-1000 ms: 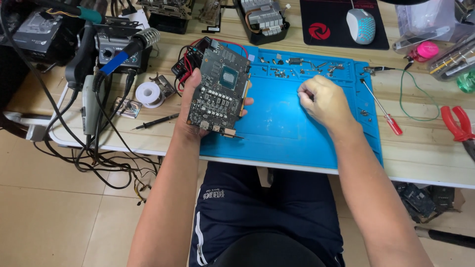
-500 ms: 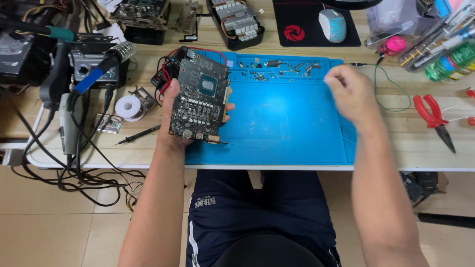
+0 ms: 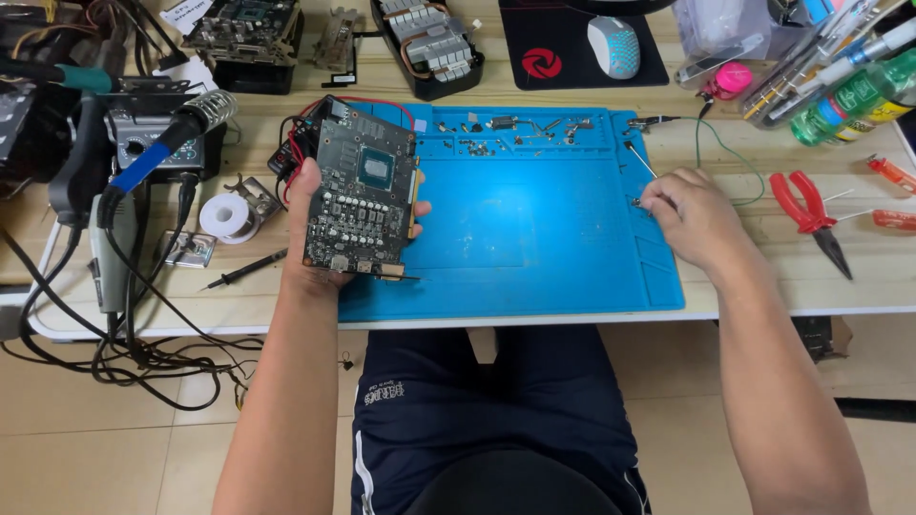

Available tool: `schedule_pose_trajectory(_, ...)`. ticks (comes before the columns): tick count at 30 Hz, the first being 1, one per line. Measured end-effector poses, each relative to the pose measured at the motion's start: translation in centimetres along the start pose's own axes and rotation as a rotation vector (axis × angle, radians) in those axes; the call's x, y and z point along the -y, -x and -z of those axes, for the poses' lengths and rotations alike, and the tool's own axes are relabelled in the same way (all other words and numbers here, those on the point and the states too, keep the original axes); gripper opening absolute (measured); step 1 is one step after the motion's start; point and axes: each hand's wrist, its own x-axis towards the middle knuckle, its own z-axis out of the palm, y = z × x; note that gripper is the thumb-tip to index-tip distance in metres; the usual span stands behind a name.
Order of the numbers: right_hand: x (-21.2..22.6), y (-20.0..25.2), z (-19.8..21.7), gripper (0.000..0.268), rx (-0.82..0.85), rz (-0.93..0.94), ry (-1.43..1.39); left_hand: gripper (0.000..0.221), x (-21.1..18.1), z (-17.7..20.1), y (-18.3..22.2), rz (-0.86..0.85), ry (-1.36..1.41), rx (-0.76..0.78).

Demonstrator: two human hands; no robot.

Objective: Disassembling a graphics card by unscrewing the backplate and separating the PCB from the heatsink for inspection and cleaning.

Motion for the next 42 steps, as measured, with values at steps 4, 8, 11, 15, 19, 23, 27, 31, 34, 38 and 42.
schedule_pose_trajectory(4,-1.7,-0.4,-0.8,0.025,-0.005,0.075,0.031,0.106,-0.1,-0.9,0.2,-0.028,-0.063,0.006)
schedule_pose_trajectory(8,-2.2,0.0,-1.0,0.023,-0.053,0.124,0.046,0.107,0.0,-0.6,0.2,-0.014,-0.039,-0.017)
schedule_pose_trajectory(11,-1.2,0.4,-0.6,0.014,-0.129,0.131,0.004,0.107,-0.1,-0.9,0.2,-0.019,-0.049,0.003)
schedule_pose_trajectory(15,1.7,0.5,-0.8,0.011,-0.175,0.164,0.031,0.101,-0.2,-1.6,-0.5,0.016,-0.035,-0.180)
schedule_pose_trajectory(19,3.5,-0.6,-3.0,0.024,-0.133,0.268,0.062,0.097,-0.2,-1.7,-0.8,0.051,0.008,-0.337)
schedule_pose_trajectory(23,1.6,-1.3,-4.6,0.031,-0.085,0.244,0.128,0.095,-0.2,-1.9,-0.8,0.044,0.016,-0.332)
schedule_pose_trajectory(27,0.1,-1.2,-4.3,0.024,-0.251,0.353,0.161,0.094,-0.2,-2.1,-0.7,0.049,0.021,-0.329)
schedule_pose_trajectory(31,1.3,-0.6,-3.1,0.025,-0.245,0.319,0.157,0.094,-0.2,-1.9,-0.7,0.046,0.015,-0.323)
schedule_pose_trajectory(34,2.3,-0.6,-3.2,0.029,-0.190,0.301,0.140,0.093,0.0,-2.2,-0.7,0.042,0.017,-0.326)
schedule_pose_trajectory(38,1.3,-1.3,-4.9,0.035,-0.192,0.310,0.168,0.095,-0.3,-2.2,-0.6,0.060,0.018,-0.339)
schedule_pose_trajectory(42,2.2,-0.9,-5.4,0.027,-0.257,0.299,0.152,0.093,-0.4,-2.2,-0.6,0.060,0.016,-0.355)
